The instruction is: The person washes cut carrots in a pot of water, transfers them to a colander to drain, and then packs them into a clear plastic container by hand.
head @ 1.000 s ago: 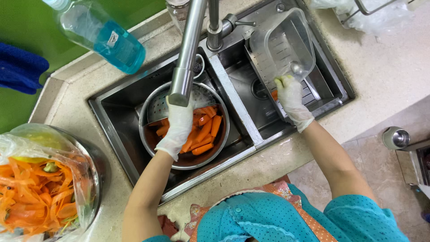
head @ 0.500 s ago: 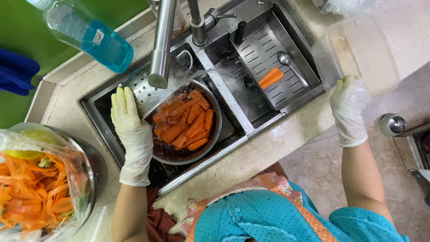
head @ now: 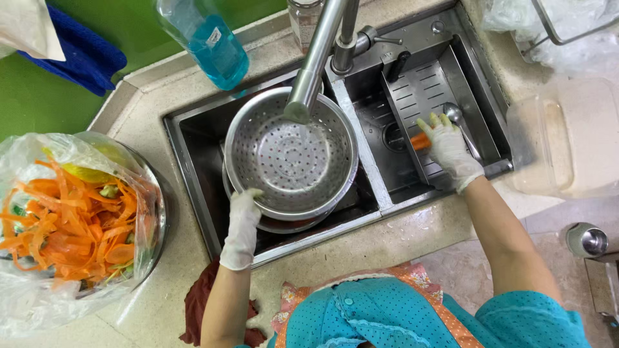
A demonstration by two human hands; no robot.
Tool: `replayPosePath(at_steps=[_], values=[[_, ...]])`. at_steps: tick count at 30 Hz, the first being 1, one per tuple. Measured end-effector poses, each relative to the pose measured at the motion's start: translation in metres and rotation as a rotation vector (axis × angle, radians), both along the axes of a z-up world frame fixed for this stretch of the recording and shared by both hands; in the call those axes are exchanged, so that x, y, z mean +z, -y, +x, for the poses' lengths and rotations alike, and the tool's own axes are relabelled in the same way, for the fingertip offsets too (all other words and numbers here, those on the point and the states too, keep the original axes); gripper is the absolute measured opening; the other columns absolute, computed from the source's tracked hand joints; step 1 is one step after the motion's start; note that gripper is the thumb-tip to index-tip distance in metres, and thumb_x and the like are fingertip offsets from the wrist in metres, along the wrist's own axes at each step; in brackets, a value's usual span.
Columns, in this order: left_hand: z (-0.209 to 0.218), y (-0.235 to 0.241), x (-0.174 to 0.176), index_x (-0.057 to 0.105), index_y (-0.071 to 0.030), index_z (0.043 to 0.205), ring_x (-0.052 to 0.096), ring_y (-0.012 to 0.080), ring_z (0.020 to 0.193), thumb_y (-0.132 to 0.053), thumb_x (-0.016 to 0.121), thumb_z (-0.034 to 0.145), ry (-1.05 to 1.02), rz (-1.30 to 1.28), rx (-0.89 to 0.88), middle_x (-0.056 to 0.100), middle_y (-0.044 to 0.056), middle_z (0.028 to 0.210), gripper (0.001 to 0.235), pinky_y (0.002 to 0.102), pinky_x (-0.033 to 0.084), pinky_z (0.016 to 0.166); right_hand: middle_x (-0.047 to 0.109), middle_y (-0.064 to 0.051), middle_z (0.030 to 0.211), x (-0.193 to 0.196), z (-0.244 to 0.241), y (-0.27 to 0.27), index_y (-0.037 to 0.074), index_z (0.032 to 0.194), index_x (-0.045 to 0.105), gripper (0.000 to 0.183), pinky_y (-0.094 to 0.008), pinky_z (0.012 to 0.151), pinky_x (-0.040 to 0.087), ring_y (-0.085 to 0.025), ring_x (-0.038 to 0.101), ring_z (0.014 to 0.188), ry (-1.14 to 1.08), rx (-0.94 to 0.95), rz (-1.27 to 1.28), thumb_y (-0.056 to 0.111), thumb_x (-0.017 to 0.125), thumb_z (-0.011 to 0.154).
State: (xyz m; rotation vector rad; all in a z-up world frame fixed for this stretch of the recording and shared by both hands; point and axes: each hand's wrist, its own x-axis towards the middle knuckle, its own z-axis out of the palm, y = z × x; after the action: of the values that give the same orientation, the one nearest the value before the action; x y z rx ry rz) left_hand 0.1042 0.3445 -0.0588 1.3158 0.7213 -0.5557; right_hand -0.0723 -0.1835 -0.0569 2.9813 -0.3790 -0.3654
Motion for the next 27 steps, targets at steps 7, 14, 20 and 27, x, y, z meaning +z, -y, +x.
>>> replayPosePath(at_steps=[7, 14, 20, 27], values=[[-0.032, 0.020, 0.014, 0.063, 0.007, 0.110, 0.070, 0.0311, 0.088, 0.012, 0.061, 0.079, -0.141, -0.300, -0.069, 0.070, 0.018, 0.101, 0.031, 0.041, 0.060, 0.082, 0.064, -0.015, 0.130, -0.025, 0.000, 0.018, 0.023, 0.147, 0.054, 0.071, -0.048, 0.104, 0.048, -0.036, 0.060, 0.124, -0.112, -0.226, 0.232, 0.025, 0.081, 0.081], [-0.034, 0.060, 0.096, 0.058, 0.004, 0.118, 0.069, 0.0269, 0.085, 0.009, 0.062, 0.080, -0.060, -0.231, -0.180, 0.069, 0.015, 0.101, 0.039, 0.039, 0.058, 0.077, 0.066, -0.025, 0.118, -0.040, 0.006, 0.034, 0.008, 0.124, 0.064, 0.040, -0.050, 0.091, 0.054, -0.044, 0.066, 0.104, 0.454, -0.473, 0.349, 0.028, 0.082, 0.094], [-0.049, 0.147, 0.092, 0.055, 0.002, 0.125, 0.068, 0.0238, 0.085, 0.004, 0.061, 0.082, 0.028, -0.165, -0.411, 0.070, 0.015, 0.100, 0.043, 0.034, 0.059, 0.080, 0.067, -0.012, 0.112, 0.070, 0.039, 0.026, 0.002, 0.133, 0.055, 0.030, -0.040, 0.089, 0.059, -0.026, 0.068, 0.098, 1.171, -0.524, 1.063, 0.012, 0.071, 0.109], [-0.107, 0.259, 0.076, 0.055, 0.002, 0.129, 0.071, 0.0296, 0.096, 0.001, 0.066, 0.076, 0.110, -0.148, -0.488, 0.069, 0.022, 0.113, 0.053, 0.039, 0.060, 0.085, 0.068, -0.012, 0.107, 0.187, 0.054, -0.060, 0.001, 0.141, 0.053, 0.038, -0.040, 0.094, 0.061, -0.024, 0.071, 0.096, 0.808, -0.642, 1.725, 0.020, 0.062, 0.110]])
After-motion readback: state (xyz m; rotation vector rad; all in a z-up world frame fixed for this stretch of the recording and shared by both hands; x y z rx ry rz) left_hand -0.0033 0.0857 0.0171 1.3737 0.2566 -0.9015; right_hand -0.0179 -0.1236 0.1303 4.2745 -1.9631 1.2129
